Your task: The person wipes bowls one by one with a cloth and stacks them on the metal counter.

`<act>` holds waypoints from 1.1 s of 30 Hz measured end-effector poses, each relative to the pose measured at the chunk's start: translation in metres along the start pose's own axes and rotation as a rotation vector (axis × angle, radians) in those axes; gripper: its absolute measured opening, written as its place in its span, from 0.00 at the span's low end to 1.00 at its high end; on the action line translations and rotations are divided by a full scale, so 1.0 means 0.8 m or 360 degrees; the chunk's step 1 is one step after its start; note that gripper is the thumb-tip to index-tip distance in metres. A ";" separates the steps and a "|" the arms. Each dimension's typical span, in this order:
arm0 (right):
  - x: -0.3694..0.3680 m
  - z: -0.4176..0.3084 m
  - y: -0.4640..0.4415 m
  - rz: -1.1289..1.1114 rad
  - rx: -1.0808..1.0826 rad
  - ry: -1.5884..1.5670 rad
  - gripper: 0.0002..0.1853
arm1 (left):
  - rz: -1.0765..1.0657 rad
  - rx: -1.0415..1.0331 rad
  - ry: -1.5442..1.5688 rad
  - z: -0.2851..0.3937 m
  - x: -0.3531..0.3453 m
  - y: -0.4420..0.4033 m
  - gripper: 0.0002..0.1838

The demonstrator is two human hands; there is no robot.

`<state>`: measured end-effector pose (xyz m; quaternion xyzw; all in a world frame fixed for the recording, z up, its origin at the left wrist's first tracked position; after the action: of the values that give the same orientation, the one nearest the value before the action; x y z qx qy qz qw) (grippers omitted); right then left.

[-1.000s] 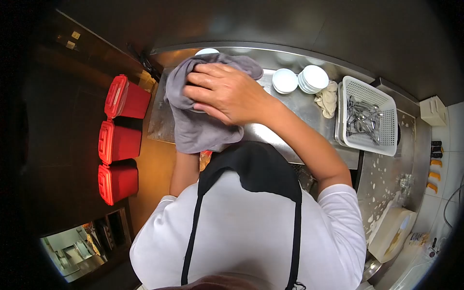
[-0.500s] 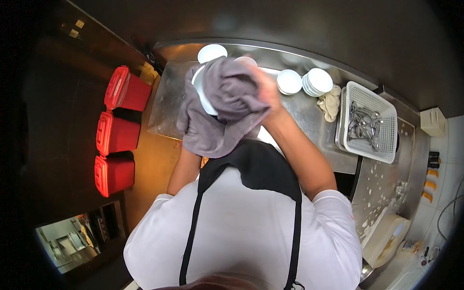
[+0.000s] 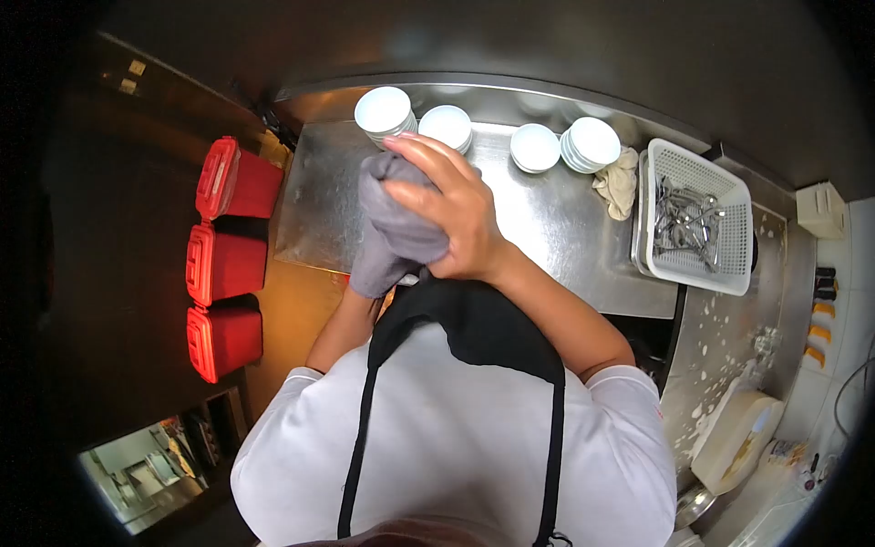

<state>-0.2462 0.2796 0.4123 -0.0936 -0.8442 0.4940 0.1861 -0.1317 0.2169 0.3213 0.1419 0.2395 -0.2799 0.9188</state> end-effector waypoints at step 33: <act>0.084 0.245 0.259 -0.0643 -0.0739 0.1470 0.02 | 0.0660 -0.0840 -0.2926 -0.091 0.087 -0.178 0.11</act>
<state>-0.3923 0.2486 0.1605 -0.1752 -0.7627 0.1570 0.6024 -0.1900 0.1001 0.2057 -0.3025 -0.5448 -0.0517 0.7804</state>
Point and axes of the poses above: each hand's wrist, its own y-axis away from the middle knuckle, its own x-axis out of the back of the hand, z = x × y, the point moved 7 cm from there along -y, towards the middle knuckle, and after that the axes turned 7 degrees about x, right-handed, at the moved point
